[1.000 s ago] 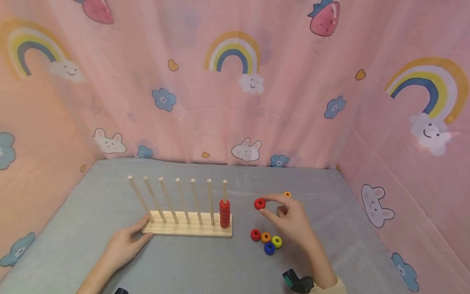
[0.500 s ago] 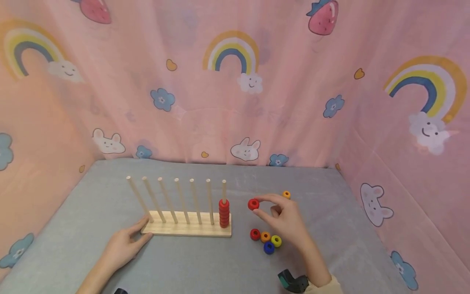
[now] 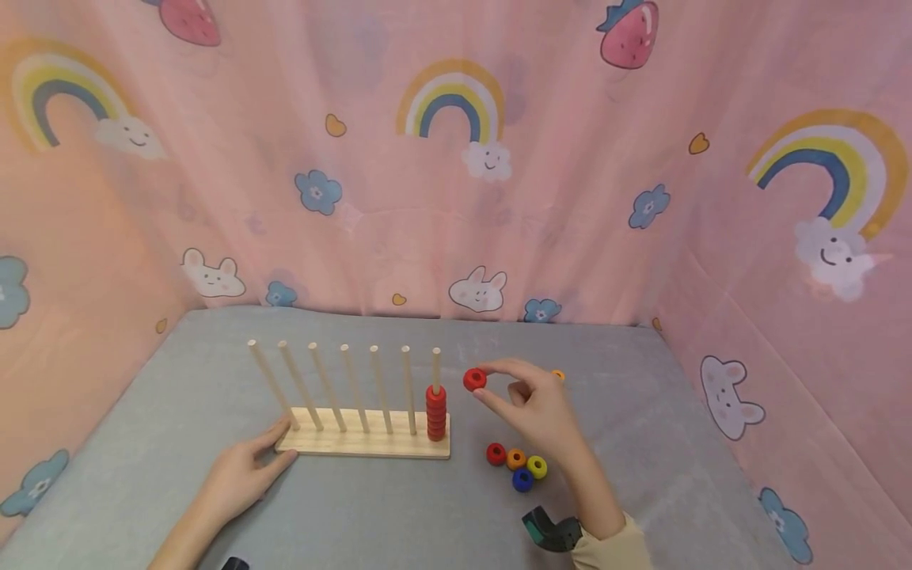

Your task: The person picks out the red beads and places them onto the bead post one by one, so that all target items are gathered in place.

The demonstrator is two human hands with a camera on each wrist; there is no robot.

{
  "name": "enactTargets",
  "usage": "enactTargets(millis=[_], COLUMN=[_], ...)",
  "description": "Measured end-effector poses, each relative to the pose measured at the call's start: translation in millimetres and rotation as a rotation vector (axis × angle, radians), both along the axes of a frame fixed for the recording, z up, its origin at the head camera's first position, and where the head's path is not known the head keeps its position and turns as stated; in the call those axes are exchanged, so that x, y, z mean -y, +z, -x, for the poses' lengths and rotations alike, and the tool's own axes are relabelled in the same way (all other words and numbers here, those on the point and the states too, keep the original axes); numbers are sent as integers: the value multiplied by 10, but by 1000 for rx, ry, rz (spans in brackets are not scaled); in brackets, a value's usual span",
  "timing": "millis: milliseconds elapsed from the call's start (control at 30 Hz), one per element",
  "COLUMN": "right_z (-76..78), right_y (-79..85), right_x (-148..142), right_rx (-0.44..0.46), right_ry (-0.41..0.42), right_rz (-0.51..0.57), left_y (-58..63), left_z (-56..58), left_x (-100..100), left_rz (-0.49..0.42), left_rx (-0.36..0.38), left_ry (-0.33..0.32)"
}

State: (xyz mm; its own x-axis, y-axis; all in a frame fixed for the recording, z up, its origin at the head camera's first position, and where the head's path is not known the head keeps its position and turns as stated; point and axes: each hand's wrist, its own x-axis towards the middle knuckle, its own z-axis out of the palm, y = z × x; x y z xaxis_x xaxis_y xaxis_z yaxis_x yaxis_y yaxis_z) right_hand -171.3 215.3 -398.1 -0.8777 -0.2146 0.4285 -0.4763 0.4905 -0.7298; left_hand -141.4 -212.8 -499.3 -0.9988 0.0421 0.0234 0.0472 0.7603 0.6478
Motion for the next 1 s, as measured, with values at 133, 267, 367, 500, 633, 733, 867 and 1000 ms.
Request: enactTargets(millis=[133,267,367,500,633,733,867,1000], right_z=[12,26,41,67,85,97,119,145], right_y=[55,111,154,213,264,289,313,334], right_x=[59,110,150,208,267,306,356,408], right_rx=[-30,-62,-84,-131,-163,-170,-165,-161], right_ry=[11,26,37,43,37,47,70,94], right_rz=[13,43,76,105,112,119,130,144], left_y=[3,1,7,13,3,-2,-4,-3], left_z=[1,4,2,-1,3,6,6,4], left_x=[-1,1,1,3,10,11,12,11], left_rz=[0,-1,0,3,10,14,12,12], left_rx=[2,1,4,9,7,3,-3,-7], left_ry=[-2,-3,-1,-2,-3,-4,-4,-5])
